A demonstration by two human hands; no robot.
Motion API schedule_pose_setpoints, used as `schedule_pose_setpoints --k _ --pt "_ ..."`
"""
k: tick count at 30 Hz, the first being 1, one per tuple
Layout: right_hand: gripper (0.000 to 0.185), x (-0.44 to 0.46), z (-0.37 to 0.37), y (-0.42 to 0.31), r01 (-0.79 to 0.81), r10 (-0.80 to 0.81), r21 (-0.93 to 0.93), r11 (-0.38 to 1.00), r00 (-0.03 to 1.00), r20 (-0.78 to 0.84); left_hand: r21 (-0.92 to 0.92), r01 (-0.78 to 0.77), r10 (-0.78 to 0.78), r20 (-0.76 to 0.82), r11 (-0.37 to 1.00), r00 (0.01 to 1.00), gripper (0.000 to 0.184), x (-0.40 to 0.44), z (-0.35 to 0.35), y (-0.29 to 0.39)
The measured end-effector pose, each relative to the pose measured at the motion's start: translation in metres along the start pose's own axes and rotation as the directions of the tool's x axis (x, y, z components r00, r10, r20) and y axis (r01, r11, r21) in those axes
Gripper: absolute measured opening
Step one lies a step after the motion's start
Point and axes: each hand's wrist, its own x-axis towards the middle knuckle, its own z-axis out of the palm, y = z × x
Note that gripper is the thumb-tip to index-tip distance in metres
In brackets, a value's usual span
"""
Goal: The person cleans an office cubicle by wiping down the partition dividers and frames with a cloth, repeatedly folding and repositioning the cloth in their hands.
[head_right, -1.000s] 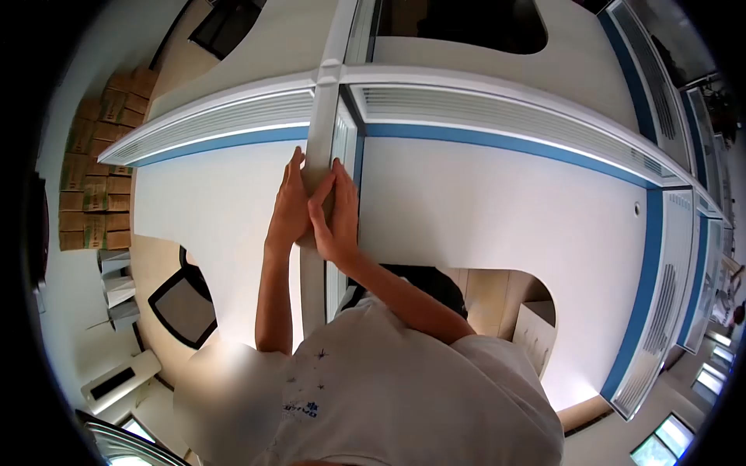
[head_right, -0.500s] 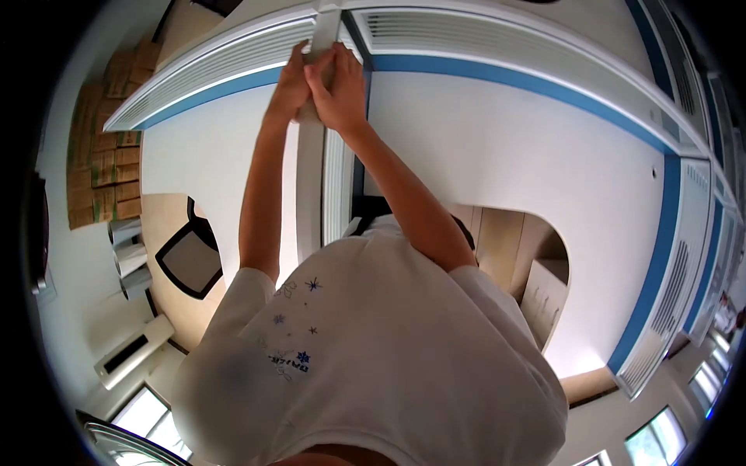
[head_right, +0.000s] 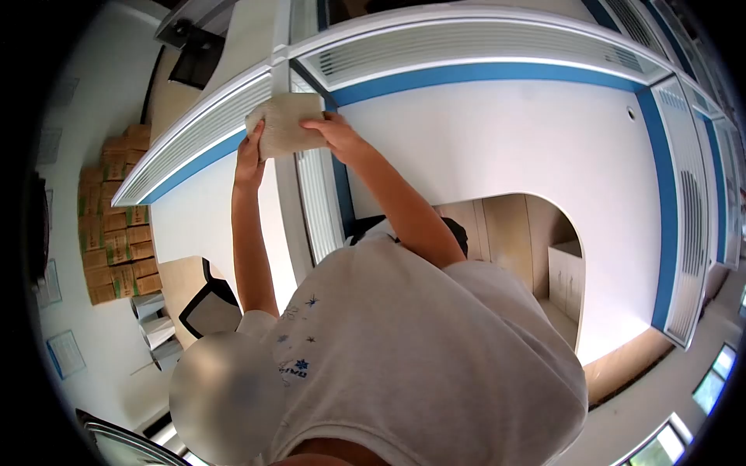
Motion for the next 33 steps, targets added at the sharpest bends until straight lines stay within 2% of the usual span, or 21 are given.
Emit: schedule_pose_setpoints --k 2,3,5,7,8,9,11,13,15,16,19,20,21,22,23,25,27,29,30,33 --pt "0.066 -0.003 0.000 -0.014 0.144 -0.142 -0.049 0.988 0.989 0.038 0.035 -0.085 0.086 -0.010 0.996 0.996 0.060 -0.010 -0.002 0.022" --pt "0.062 -0.012 0.007 -0.026 0.232 -0.229 -0.072 0.970 0.972 0.048 0.002 -0.185 0.185 -0.005 0.983 0.983 0.060 -0.012 -0.005 0.029" --pt "0.050 -0.019 0.016 -0.036 0.370 -0.362 -0.078 0.926 0.927 0.095 0.027 -0.324 0.321 0.072 0.946 0.944 0.053 -0.026 -0.004 0.050" --pt "0.040 -0.018 0.014 -0.037 0.424 -0.398 -0.142 0.895 0.900 0.177 0.012 -0.370 0.360 0.202 0.929 0.911 0.034 -0.031 -0.012 0.054" --pt "0.029 -0.022 0.019 -0.033 0.640 -0.672 -0.512 0.573 0.724 0.154 0.042 -0.396 0.379 0.213 0.917 0.901 0.032 -0.038 -0.009 0.053" --pt "0.030 -0.024 0.018 -0.029 0.701 -0.734 -0.549 0.456 0.645 0.213 0.066 -0.422 0.398 0.229 0.904 0.888 0.030 -0.041 -0.007 0.051" --pt "0.033 -0.031 0.010 -0.020 0.769 -0.816 -0.610 0.190 0.469 0.337 0.183 -0.580 0.522 0.285 0.794 0.804 0.025 -0.039 -0.027 0.029" --pt "0.036 -0.045 0.006 -0.013 0.794 -0.777 -0.594 0.131 0.454 0.435 0.218 -0.639 0.559 0.334 0.737 0.759 0.022 -0.048 -0.036 0.027" --pt "0.044 -0.054 0.013 -0.017 0.726 -0.781 -0.687 0.023 0.442 0.441 0.277 -0.717 0.649 0.304 0.640 0.697 0.022 -0.055 -0.033 0.029" --pt "0.054 -0.061 0.017 -0.023 0.707 -0.782 -0.708 0.001 0.442 0.440 0.393 -0.712 0.666 0.272 0.582 0.695 0.023 -0.060 -0.033 0.032" --pt "0.057 -0.055 0.023 -0.028 0.696 -0.772 -0.702 -0.148 0.362 0.522 0.562 -0.685 0.738 0.182 0.464 0.650 0.027 -0.068 -0.018 0.042" --pt "0.055 -0.052 0.023 -0.024 0.678 -0.749 -0.717 -0.160 0.390 0.536 0.627 -0.655 0.757 0.155 0.421 0.634 0.031 -0.066 -0.023 0.035" --pt "0.053 -0.048 0.018 -0.018 0.663 -0.728 -0.727 -0.178 0.409 0.551 0.672 -0.661 0.776 0.201 0.334 0.597 0.032 -0.060 -0.032 0.025" --pt "0.052 -0.044 0.012 -0.010 0.647 -0.710 -0.737 -0.197 0.425 0.562 0.713 -0.606 0.715 0.212 0.354 0.667 0.032 -0.059 -0.042 0.011" --pt "0.046 -0.041 0.003 0.003 0.648 -0.689 -0.750 -0.132 0.484 0.539 0.750 -0.550 0.646 0.219 0.368 0.731 0.031 -0.060 -0.051 -0.007" --pt "0.038 -0.032 -0.015 0.023 0.619 -0.673 -0.781 -0.086 0.542 0.503 0.622 -0.609 0.670 0.177 0.491 0.721 0.032 -0.051 -0.050 -0.057" --pt "0.034 -0.031 -0.024 0.017 0.580 -0.684 -0.813 -0.042 0.577 0.447 0.720 -0.494 0.566 0.171 0.488 0.807 0.040 -0.058 -0.036 -0.056" --pt "0.033 -0.037 -0.030 0.009 0.553 -0.681 -0.831 0.061 0.632 0.370 0.463 -0.504 0.503 0.137 0.729 0.854 0.041 -0.055 -0.040 -0.063" --pt "0.030 -0.041 -0.031 0.009 0.523 -0.683 -0.805 0.280 0.698 0.215 0.312 -0.479 0.465 0.123 0.821 0.877 0.042 -0.055 -0.042 -0.068" --pt "0.031 -0.050 -0.023 0.000 0.379 -0.537 -0.722 0.579 0.843 0.012 0.178 -0.307 0.312 -0.004 0.935 0.950 0.042 -0.064 -0.046 -0.052"
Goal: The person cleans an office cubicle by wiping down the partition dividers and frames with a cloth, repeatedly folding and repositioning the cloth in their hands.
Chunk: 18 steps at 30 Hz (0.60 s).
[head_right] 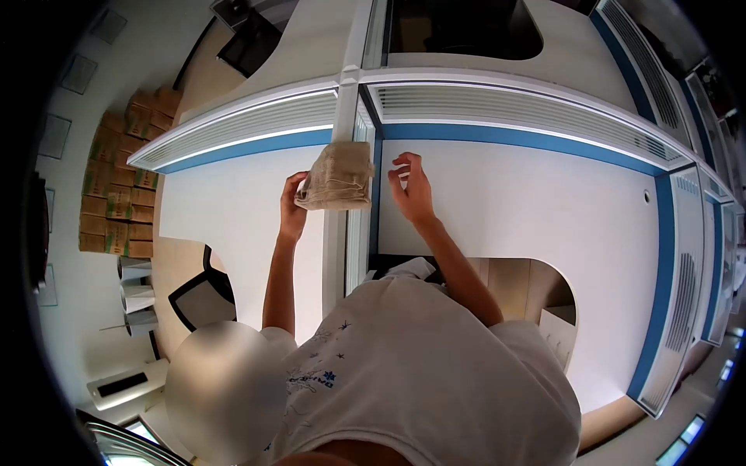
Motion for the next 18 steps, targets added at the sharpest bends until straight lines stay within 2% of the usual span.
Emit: schedule_pose_setpoints --k 1,3,4,5,6,8,11,13,14,15,16,18 --pt "0.048 -0.001 0.000 -0.010 -0.039 0.039 0.014 0.999 0.999 0.013 -0.094 -0.068 0.071 0.030 0.993 0.997 0.044 0.001 -0.003 -0.006" --pt "0.067 0.007 0.005 -0.035 -0.382 0.365 0.139 0.914 0.922 0.128 -0.032 -0.173 0.174 0.034 0.984 0.984 0.043 0.004 -0.001 0.000" --pt "0.077 0.010 0.008 -0.044 -0.545 0.513 0.182 0.818 0.836 0.196 -0.002 -0.219 0.219 0.040 0.976 0.975 0.043 0.005 0.000 0.004" --pt "0.086 0.016 0.013 -0.047 -0.569 0.528 0.176 0.803 0.817 0.232 0.113 -0.262 0.257 0.055 0.958 0.965 0.042 0.005 -0.005 0.005" --pt "0.096 0.015 0.019 -0.045 -0.613 0.562 0.167 0.772 0.781 0.272 0.079 -0.197 0.195 0.030 0.977 0.980 0.042 0.000 0.003 0.025" --pt "0.113 0.022 0.019 -0.062 -0.644 0.568 0.181 0.744 0.751 0.337 0.055 -0.273 0.269 0.061 0.961 0.961 0.036 0.005 0.004 0.036" --pt "0.109 0.024 0.031 -0.036 -0.666 0.584 0.265 0.697 0.742 0.330 -0.143 0.087 -0.096 -0.058 0.986 0.994 0.031 0.005 0.002 0.048" --pt "0.105 0.025 0.035 -0.035 -0.693 0.606 0.304 0.653 0.720 0.340 -0.326 0.252 -0.312 -0.145 0.911 0.939 0.042 0.010 0.009 0.057" --pt "0.105 0.026 0.035 -0.039 -0.685 0.602 0.258 0.682 0.725 0.333 -0.425 0.307 -0.411 -0.175 0.851 0.895 0.050 0.014 0.012 0.060" --pt "0.105 0.025 0.033 -0.044 -0.675 0.599 0.209 0.708 0.731 0.327 -0.356 0.399 -0.445 -0.052 0.845 0.894 0.062 0.016 0.004 0.053" --pt "0.105 0.024 0.032 -0.049 -0.662 0.596 0.155 0.733 0.736 0.322 -0.256 0.527 -0.541 0.018 0.810 0.841 0.065 0.021 0.002 0.050" --pt "0.101 0.025 0.031 -0.049 -0.636 0.577 0.114 0.763 0.751 0.322 -0.068 0.617 -0.607 0.124 0.784 0.785 0.066 0.023 0.002 0.068"
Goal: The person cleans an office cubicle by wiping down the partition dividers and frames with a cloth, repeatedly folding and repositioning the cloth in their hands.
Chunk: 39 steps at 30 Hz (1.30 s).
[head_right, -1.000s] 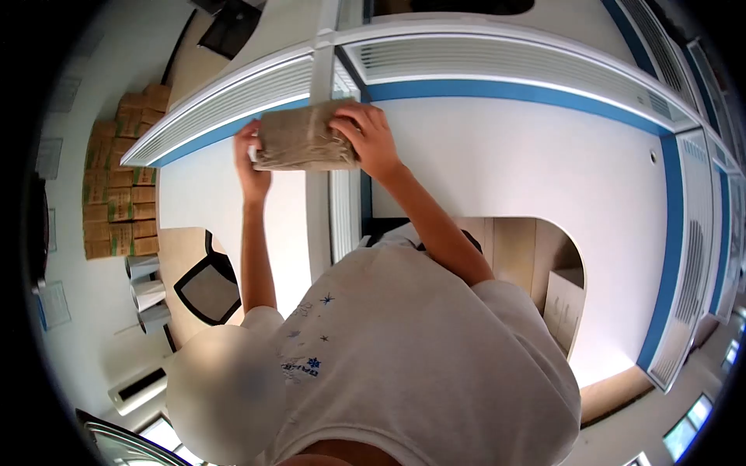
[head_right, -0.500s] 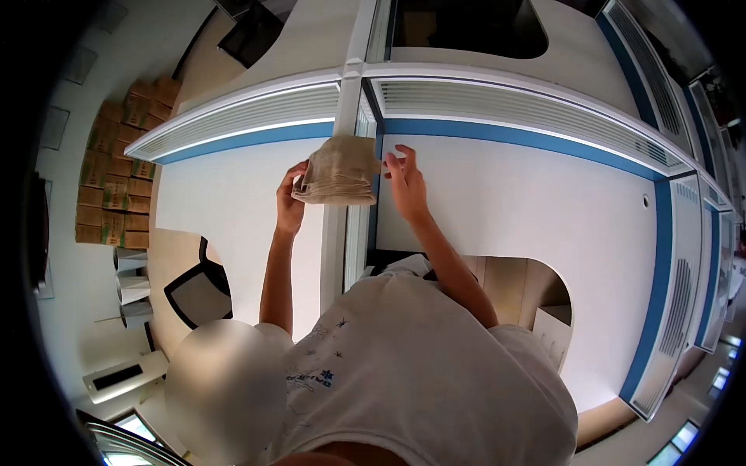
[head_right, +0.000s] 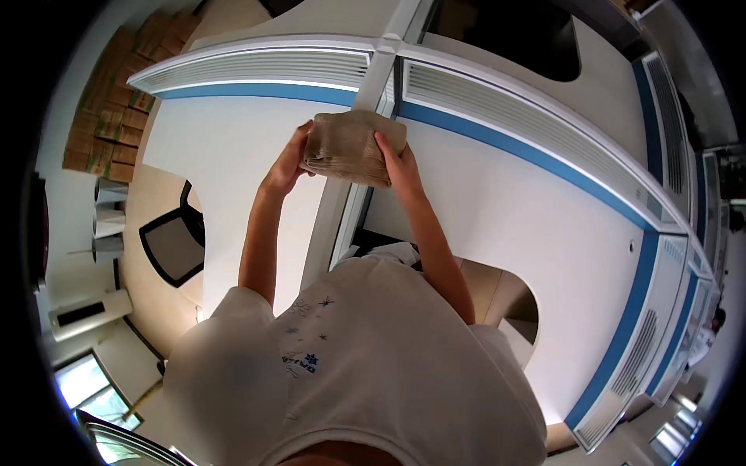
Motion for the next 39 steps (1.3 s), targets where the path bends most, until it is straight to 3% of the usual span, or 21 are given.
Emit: schedule_pose_setpoints --k 3,6,9,10,12,13,16,18,19,22,23,26,27,30,34,37,39 --pt "0.093 0.001 -0.005 0.004 0.026 -0.026 -0.009 1.000 1.000 0.006 0.360 -0.108 0.169 -0.144 0.927 0.975 0.065 -0.003 0.026 0.008" --pt "0.086 0.004 -0.008 0.005 0.113 -0.114 0.067 0.991 0.994 0.006 0.197 -0.321 0.334 -0.039 0.927 0.942 0.068 0.000 0.017 0.007" --pt "0.083 0.007 -0.003 0.003 0.216 -0.231 0.231 0.949 0.972 0.043 -0.240 -0.321 0.326 -0.018 0.916 0.945 0.073 0.004 0.021 0.001" --pt "0.083 0.005 -0.002 0.002 0.247 -0.274 0.296 0.923 0.960 0.056 -0.292 -0.287 0.294 -0.020 0.912 0.956 0.074 0.006 0.020 -0.003" --pt "0.083 0.005 -0.006 0.005 0.058 -0.102 0.294 0.954 0.985 0.137 -0.390 -0.220 0.233 -0.015 0.894 0.972 0.077 0.015 0.011 -0.011" --pt "0.084 0.005 -0.009 0.007 -0.036 -0.016 0.286 0.957 0.984 0.178 -0.357 -0.207 0.220 -0.005 0.911 0.976 0.075 0.017 0.007 -0.016" --pt "0.081 0.005 -0.016 0.012 0.049 -0.081 0.210 0.976 0.986 0.147 -0.217 -0.211 0.213 -0.017 0.953 0.977 0.069 0.023 -0.001 -0.013" --pt "0.079 0.006 -0.020 0.004 -0.003 -0.023 0.229 0.973 0.993 0.112 -0.073 -0.243 0.238 -0.064 0.967 0.969 0.064 0.026 -0.002 -0.004" --pt "0.078 0.007 -0.022 0.001 -0.032 0.010 0.238 0.971 0.995 0.095 0.012 -0.188 0.188 -0.139 0.982 0.972 0.060 0.030 -0.001 0.002" --pt "0.072 0.004 -0.008 -0.025 -0.100 0.067 0.401 0.910 0.993 0.096 0.021 -0.028 0.032 -0.205 0.999 0.978 0.063 0.033 0.024 0.039" --pt "0.074 0.012 -0.001 -0.022 -0.061 0.006 0.545 0.836 0.995 0.103 0.163 -0.070 0.116 -0.290 0.984 0.950 0.065 0.048 0.031 0.034" --pt "0.071 0.020 0.024 -0.023 0.002 0.072 0.595 0.804 0.992 -0.101 0.391 -0.028 0.186 -0.371 0.920 0.910 0.072 0.078 0.042 0.027" --pt "0.072 0.021 0.030 -0.021 0.028 0.069 0.595 0.803 0.988 -0.141 0.419 -0.093 0.268 -0.382 0.903 0.884 0.071 0.084 0.044 0.020" --pt "0.072 0.049 0.043 0.001 0.005 0.114 0.569 0.822 0.978 -0.173 0.223 -0.077 0.156 -0.366 0.972 0.918 0.068 0.075 0.055 0.024" --pt "0.077 0.074 0.045 -0.002 0.088 0.036 0.480 0.873 0.969 -0.244 -0.145 -0.122 0.090 -0.208 0.982 0.974 0.064 0.110 0.038 0.004" --pt "0.073 0.094 0.040 -0.013 0.113 0.026 0.450 0.886 0.956 -0.292 -0.173 -0.125 0.097 -0.158 0.977 0.983 0.063 0.122 0.039 0.018" --pt "0.079 0.113 0.036 -0.011 0.143 -0.014 0.432 0.891 0.957 -0.289 -0.125 -0.092 0.059 -0.240 0.988 0.969 0.061 0.130 0.041 0.026"
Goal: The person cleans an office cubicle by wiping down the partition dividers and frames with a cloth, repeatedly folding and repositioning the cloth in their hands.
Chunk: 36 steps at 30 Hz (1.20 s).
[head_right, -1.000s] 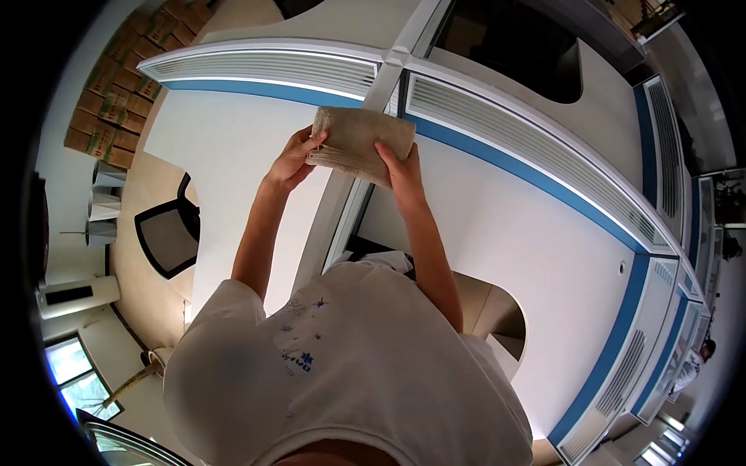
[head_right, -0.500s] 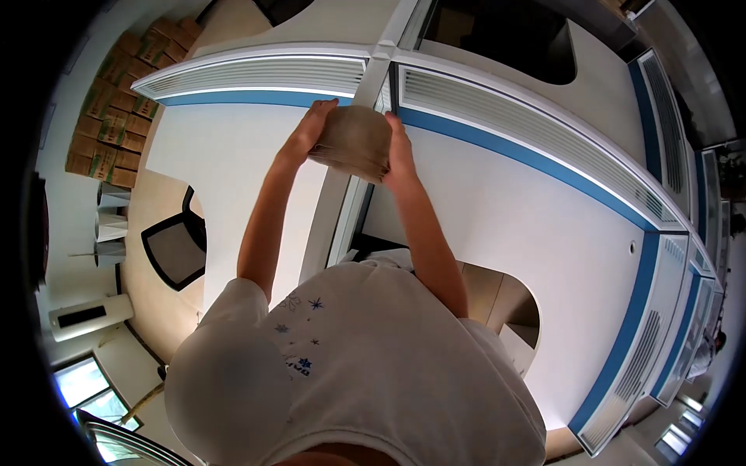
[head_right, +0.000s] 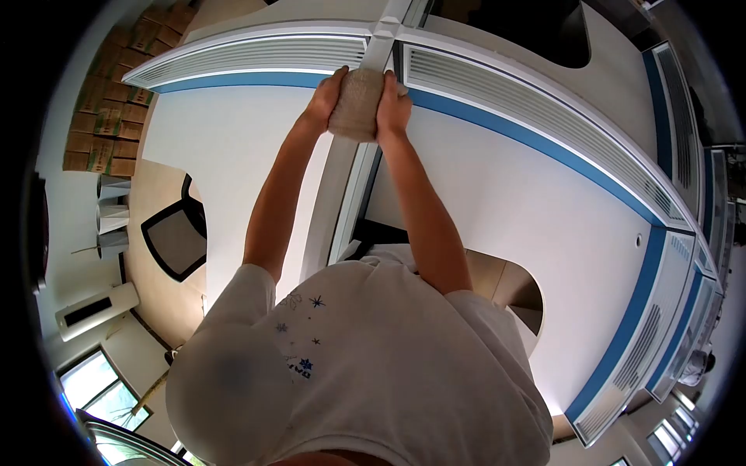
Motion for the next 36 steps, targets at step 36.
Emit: schedule_pose_setpoints --k 36 --pt "0.059 -0.033 -0.019 -0.013 0.208 -0.298 -0.476 0.855 0.947 -0.122 0.390 0.088 -0.130 0.082 0.917 0.988 0.036 0.014 -0.009 0.035"
